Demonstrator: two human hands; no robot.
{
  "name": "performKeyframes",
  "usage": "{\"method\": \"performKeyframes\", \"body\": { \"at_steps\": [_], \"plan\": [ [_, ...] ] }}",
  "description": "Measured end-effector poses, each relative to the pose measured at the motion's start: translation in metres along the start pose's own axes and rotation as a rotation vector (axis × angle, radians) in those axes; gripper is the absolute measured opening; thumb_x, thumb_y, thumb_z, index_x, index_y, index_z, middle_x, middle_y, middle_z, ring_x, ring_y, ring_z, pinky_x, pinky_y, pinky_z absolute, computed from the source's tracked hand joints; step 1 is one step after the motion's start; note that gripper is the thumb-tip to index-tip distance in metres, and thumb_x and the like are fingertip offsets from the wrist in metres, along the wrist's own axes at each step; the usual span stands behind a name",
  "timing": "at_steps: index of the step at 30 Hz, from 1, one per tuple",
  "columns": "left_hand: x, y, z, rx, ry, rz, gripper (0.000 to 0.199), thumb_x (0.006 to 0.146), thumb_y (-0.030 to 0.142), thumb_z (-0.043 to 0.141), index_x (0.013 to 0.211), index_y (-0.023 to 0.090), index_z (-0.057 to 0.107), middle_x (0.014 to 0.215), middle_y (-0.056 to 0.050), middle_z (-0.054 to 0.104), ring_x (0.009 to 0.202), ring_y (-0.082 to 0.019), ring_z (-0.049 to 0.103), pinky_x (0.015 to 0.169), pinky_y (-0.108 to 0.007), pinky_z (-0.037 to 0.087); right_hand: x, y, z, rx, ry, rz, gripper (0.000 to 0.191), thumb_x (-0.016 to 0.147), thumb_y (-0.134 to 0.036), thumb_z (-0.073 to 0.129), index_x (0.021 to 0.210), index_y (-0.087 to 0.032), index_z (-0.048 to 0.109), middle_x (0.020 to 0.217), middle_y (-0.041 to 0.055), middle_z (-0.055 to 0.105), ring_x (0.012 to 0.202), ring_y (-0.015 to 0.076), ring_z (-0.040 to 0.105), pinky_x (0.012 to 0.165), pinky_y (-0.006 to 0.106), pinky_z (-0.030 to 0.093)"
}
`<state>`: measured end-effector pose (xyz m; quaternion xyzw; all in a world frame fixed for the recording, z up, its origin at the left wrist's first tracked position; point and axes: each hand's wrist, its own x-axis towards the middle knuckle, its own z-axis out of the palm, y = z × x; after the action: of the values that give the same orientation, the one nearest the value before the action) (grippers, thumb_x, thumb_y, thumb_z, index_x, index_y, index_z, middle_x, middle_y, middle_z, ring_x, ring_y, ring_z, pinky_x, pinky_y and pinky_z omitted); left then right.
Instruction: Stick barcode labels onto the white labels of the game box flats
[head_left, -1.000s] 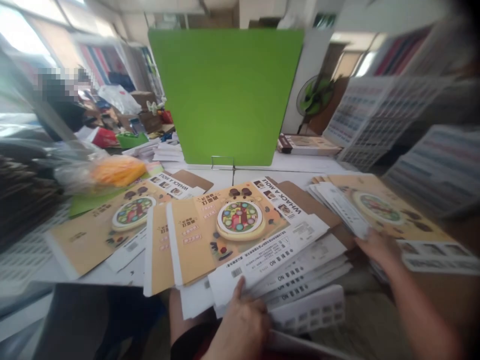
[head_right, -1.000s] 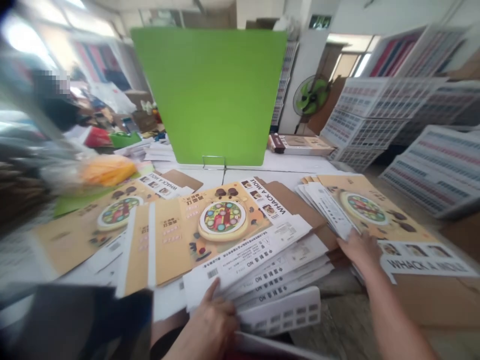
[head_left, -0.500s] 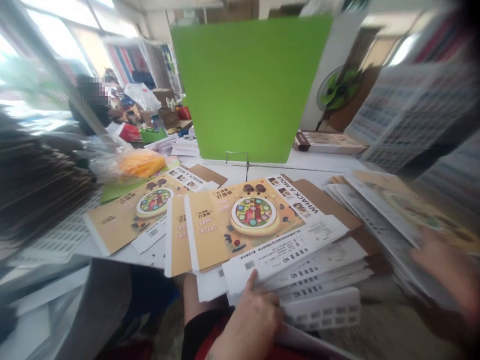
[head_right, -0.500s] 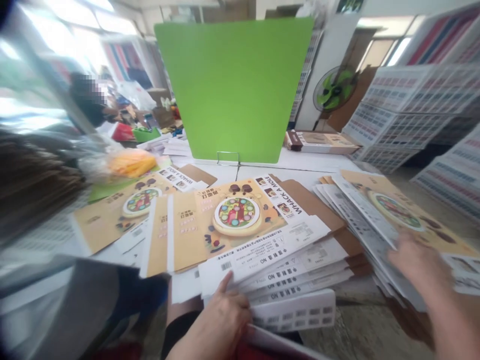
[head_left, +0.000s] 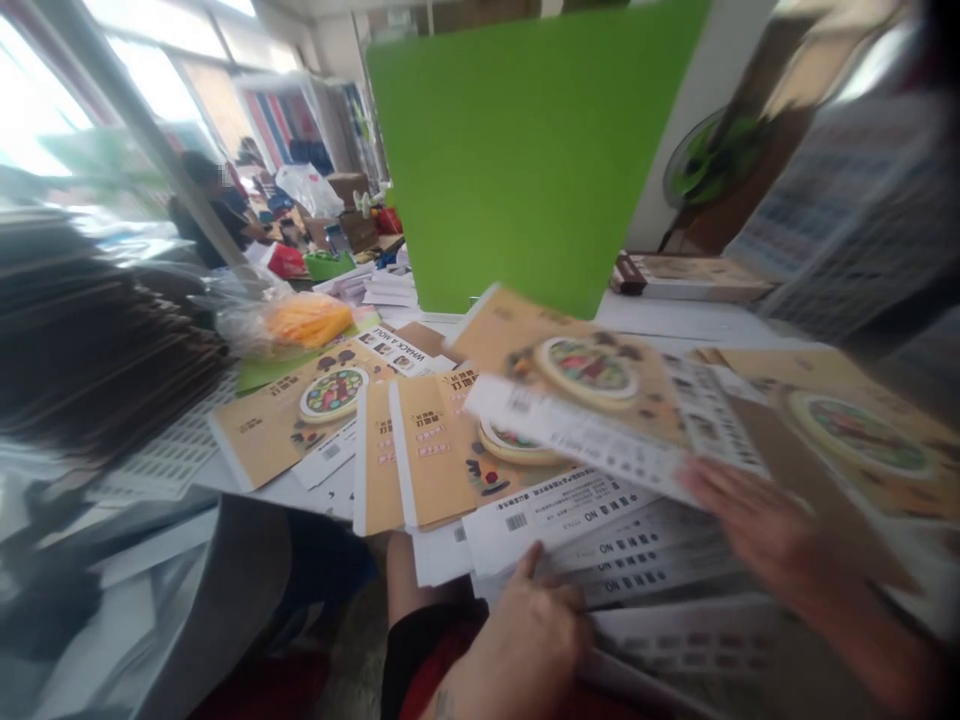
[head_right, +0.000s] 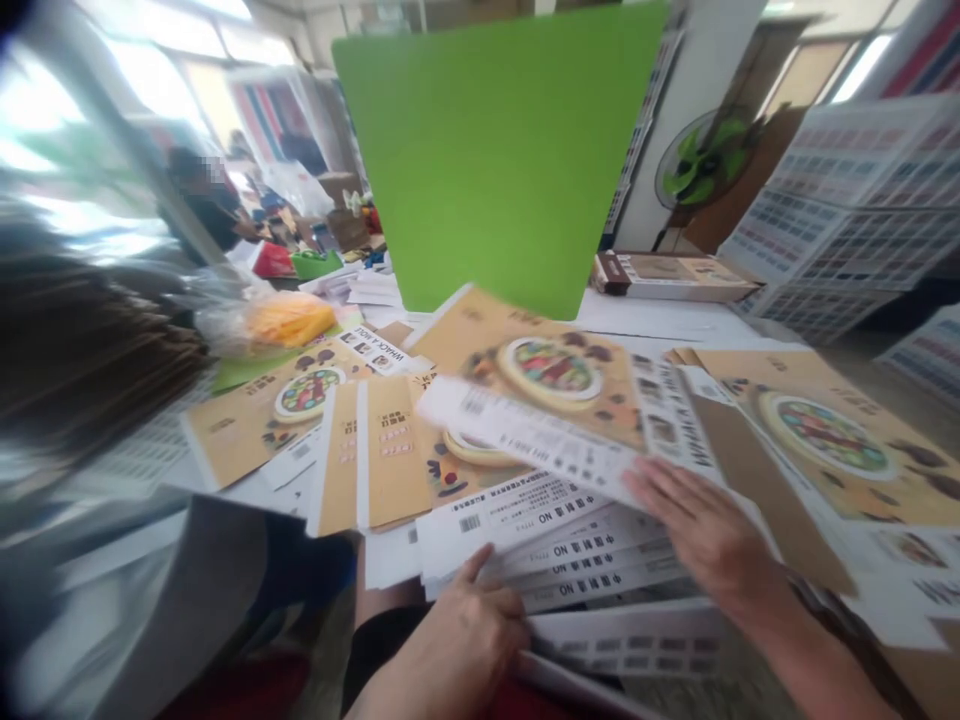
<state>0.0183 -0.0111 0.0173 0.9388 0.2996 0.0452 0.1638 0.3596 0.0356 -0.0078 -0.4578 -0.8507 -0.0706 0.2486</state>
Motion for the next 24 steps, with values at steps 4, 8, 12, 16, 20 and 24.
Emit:
{"method": "performKeyframes", "body": {
  "at_steps": [4, 8, 12, 16, 20, 24],
  "plan": [
    [-0.004, -0.001, 0.002, -0.026, 0.025, 0.0, 0.018, 0.092, 0.019, 0.061, 0.074, 0.019, 0.062, 0.076, 0.004, 0.065, 0.072, -0.013, 0.062, 0.115, -0.045, 0.024, 0.021, -0.009, 0.045, 0.051, -0.18, -0.192, 0.06, 0.091, -0.008, 0.032, 0.143, -0.037, 0.044, 0.143, -0.0026, 0.05, 0.137, 0.0228, 0.04, 0.108, 0.051, 0.037],
    [-0.008, -0.005, 0.001, -0.028, 0.048, -0.073, 0.02, 0.091, 0.017, 0.06, 0.071, 0.019, 0.062, 0.073, 0.005, 0.063, 0.067, -0.012, 0.06, 0.117, -0.045, 0.02, 0.03, -0.001, 0.058, 0.054, -0.258, -0.159, 0.057, 0.092, -0.01, 0.033, 0.14, -0.037, 0.048, 0.146, -0.0018, 0.047, 0.139, 0.0234, 0.037, 0.108, 0.051, 0.039],
    [-0.006, -0.007, -0.005, -0.098, 0.089, -0.115, 0.019, 0.088, 0.018, 0.064, 0.069, 0.018, 0.061, 0.073, 0.005, 0.062, 0.068, -0.012, 0.059, 0.116, -0.042, 0.021, 0.037, -0.012, 0.035, -0.025, -0.209, -0.086, 0.051, 0.092, -0.01, 0.033, 0.132, -0.03, 0.058, 0.139, 0.0056, 0.054, 0.131, 0.028, 0.047, 0.1, 0.053, 0.045],
    [-0.003, -0.006, -0.014, -0.299, 0.177, -0.259, 0.017, 0.087, 0.019, 0.066, 0.07, 0.018, 0.064, 0.075, 0.002, 0.063, 0.073, -0.015, 0.061, 0.095, -0.032, 0.042, 0.05, -0.06, -0.001, 0.079, -0.084, -0.063, 0.038, 0.094, -0.013, 0.042, 0.128, -0.021, 0.058, 0.127, 0.0084, 0.06, 0.12, 0.0238, 0.053, 0.101, 0.043, 0.045],
    [-0.004, -0.006, -0.023, -0.596, 0.266, -0.452, 0.016, 0.089, 0.019, 0.063, 0.074, 0.018, 0.069, 0.08, 0.0, 0.061, 0.074, -0.015, 0.061, 0.065, -0.022, 0.043, 0.056, -0.107, -0.011, 0.201, 0.0, -0.046, 0.028, 0.094, -0.01, 0.047, 0.116, -0.021, 0.061, 0.107, 0.0065, 0.062, 0.101, 0.0188, 0.057, 0.088, 0.035, 0.048],
    [-0.007, -0.009, -0.026, -0.723, 0.283, -0.471, 0.02, 0.09, 0.018, 0.062, 0.072, 0.017, 0.069, 0.079, 0.0, 0.058, 0.075, -0.014, 0.06, 0.066, -0.021, 0.041, 0.054, -0.121, 0.003, 0.279, -0.039, -0.018, 0.024, 0.095, -0.009, 0.047, 0.112, -0.019, 0.061, 0.102, 0.0064, 0.062, 0.095, 0.018, 0.057, 0.083, 0.034, 0.049]
  ]
}}
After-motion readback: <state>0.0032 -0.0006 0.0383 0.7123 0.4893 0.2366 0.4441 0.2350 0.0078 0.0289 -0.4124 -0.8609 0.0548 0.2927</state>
